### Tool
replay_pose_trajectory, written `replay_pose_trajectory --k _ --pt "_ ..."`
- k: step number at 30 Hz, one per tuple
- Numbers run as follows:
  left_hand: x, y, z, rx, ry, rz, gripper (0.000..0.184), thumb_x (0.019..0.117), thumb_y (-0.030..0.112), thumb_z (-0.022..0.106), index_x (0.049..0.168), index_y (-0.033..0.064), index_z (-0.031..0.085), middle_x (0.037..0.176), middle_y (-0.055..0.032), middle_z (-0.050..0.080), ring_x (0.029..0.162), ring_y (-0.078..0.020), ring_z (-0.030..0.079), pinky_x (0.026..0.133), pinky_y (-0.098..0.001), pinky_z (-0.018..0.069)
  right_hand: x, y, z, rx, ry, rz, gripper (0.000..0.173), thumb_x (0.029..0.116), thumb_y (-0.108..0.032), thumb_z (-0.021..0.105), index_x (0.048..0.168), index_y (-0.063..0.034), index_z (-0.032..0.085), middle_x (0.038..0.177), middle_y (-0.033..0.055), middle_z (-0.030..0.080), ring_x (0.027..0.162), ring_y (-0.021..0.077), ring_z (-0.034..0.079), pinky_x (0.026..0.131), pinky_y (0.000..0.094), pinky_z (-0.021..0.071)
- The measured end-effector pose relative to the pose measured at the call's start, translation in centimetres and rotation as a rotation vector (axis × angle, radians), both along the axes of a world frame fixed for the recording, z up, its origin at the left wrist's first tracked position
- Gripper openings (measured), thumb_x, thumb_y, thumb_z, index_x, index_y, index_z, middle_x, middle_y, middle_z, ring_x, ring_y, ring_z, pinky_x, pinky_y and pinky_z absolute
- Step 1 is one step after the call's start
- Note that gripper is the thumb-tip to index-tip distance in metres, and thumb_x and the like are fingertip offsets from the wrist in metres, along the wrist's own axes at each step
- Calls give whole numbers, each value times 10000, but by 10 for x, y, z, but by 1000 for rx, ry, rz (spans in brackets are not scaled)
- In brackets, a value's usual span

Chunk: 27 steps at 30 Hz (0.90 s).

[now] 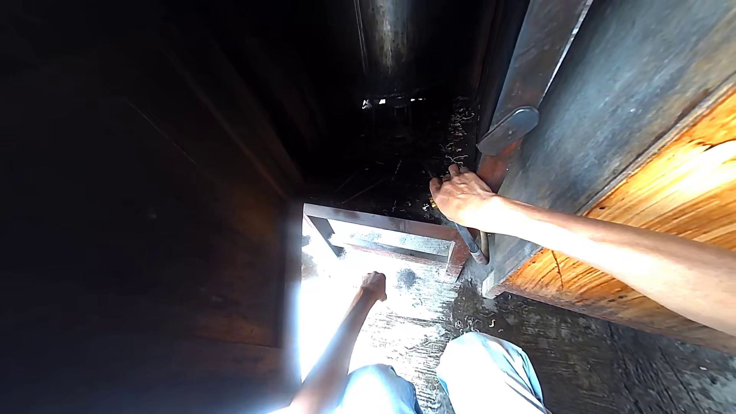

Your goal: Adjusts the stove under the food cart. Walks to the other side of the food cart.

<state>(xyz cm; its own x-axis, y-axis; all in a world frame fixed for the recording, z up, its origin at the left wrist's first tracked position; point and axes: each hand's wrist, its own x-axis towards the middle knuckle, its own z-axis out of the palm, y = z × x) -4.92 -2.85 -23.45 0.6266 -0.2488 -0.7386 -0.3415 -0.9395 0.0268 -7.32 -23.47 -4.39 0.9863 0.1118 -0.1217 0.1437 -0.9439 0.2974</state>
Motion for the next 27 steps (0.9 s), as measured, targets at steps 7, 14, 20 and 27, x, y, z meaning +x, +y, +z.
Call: replay_pose_trajectory --k 7,14,20,27 --pt "-12 5 -19 12 43 -62 333 901 107 716 1145 -108 646 1240 -292 646 1158 -440 640 943 -614 508 -6 8 9 32 -2 -43 184 973 23 603 1141 87 641 1038 236 673 1051 414 647 930 517 489" --pt "1 6 25 54 0 55 322 925 124 686 1147 -107 648 1238 -284 651 1159 -423 642 960 -609 497 -7 9 7 148 11 -97 103 959 35 616 1036 64 679 1029 253 665 1117 456 621 883 535 532" --pt "11 12 83 63 -81 221 266 916 104 674 1108 -77 644 1111 -227 685 1007 -344 687 873 -529 541 -3 2 4 14 22 20 148 945 45 632 1082 63 682 1056 226 675 1172 429 597 960 493 505" --pt "3 37 159 2 -235 365 220 931 99 635 1105 -36 631 991 -149 676 839 -237 675 798 -437 549 1 2 5 -22 46 28 194 969 47 581 1142 89 658 1090 239 677 1208 435 587 1017 498 478"
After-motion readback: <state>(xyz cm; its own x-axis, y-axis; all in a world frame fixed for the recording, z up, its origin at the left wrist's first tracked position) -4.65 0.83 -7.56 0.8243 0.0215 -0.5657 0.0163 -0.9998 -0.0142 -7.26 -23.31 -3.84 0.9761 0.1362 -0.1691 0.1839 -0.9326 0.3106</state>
